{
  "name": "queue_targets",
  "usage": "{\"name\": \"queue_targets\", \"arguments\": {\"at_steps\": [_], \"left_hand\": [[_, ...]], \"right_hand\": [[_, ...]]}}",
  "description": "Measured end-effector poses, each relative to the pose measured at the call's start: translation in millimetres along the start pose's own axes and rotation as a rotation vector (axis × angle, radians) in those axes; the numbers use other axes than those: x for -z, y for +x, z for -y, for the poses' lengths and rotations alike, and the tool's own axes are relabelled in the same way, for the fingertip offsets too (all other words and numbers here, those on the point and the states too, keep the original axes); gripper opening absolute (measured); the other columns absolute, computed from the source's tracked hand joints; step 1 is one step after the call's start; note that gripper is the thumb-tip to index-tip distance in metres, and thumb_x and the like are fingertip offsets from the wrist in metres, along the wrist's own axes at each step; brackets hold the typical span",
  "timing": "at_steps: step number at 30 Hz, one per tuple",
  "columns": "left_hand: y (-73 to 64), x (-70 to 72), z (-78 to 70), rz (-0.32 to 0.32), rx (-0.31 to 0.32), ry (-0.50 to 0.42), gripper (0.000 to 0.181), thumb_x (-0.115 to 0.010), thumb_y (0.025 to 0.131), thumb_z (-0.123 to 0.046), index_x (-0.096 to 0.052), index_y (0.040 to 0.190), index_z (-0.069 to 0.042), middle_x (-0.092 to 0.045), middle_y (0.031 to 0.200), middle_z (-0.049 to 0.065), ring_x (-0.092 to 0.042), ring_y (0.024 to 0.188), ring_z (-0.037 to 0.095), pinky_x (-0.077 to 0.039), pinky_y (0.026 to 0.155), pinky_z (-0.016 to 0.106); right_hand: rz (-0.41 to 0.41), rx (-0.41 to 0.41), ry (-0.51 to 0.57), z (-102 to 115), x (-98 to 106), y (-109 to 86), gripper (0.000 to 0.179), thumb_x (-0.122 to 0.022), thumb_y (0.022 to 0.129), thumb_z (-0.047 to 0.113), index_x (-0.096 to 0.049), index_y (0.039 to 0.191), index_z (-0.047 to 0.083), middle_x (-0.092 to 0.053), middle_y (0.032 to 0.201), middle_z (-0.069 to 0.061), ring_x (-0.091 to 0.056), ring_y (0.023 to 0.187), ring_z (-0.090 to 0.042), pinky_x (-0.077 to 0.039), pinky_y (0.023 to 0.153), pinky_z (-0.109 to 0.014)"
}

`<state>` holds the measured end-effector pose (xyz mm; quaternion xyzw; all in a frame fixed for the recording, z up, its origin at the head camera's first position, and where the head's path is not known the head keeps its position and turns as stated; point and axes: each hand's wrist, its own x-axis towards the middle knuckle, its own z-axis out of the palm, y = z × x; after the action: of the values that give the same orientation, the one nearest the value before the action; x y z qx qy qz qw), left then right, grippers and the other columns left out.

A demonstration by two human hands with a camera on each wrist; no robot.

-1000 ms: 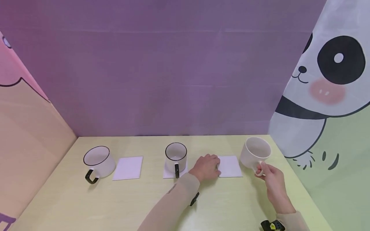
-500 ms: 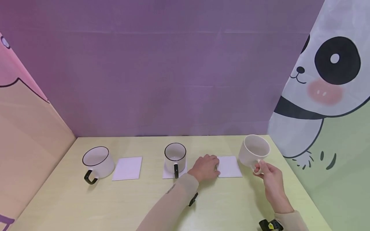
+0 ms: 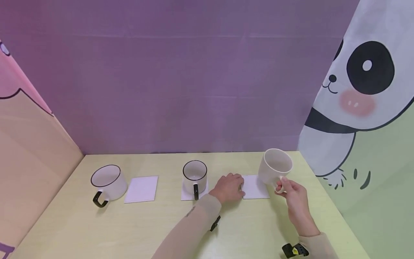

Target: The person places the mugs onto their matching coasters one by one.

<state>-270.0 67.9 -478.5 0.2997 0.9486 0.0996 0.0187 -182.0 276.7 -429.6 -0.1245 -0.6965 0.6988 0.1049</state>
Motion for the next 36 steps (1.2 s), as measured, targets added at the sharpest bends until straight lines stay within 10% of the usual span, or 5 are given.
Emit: {"name": "queue_targets", "arguments": {"at_steps": [36], "left_hand": [[-2.0,1.2,1.5,-0.011,-0.003,-0.024,0.021,-0.071,0.092,-0.037,-0.066,0.101,-0.020,-0.063,0.128,-0.006,-0.056,0.105,0.017,-0.048,0.083,0.034]], "right_hand": [[0.035,0.001,0.001,-6.6,-27.8,-3.5,0.032,-0.051,0.108,0.015,-0.065,0.095,-0.011,-0.060,0.071,-0.001,-0.061,0.077,-0.012,-0.059,0.078,-0.030]]}}
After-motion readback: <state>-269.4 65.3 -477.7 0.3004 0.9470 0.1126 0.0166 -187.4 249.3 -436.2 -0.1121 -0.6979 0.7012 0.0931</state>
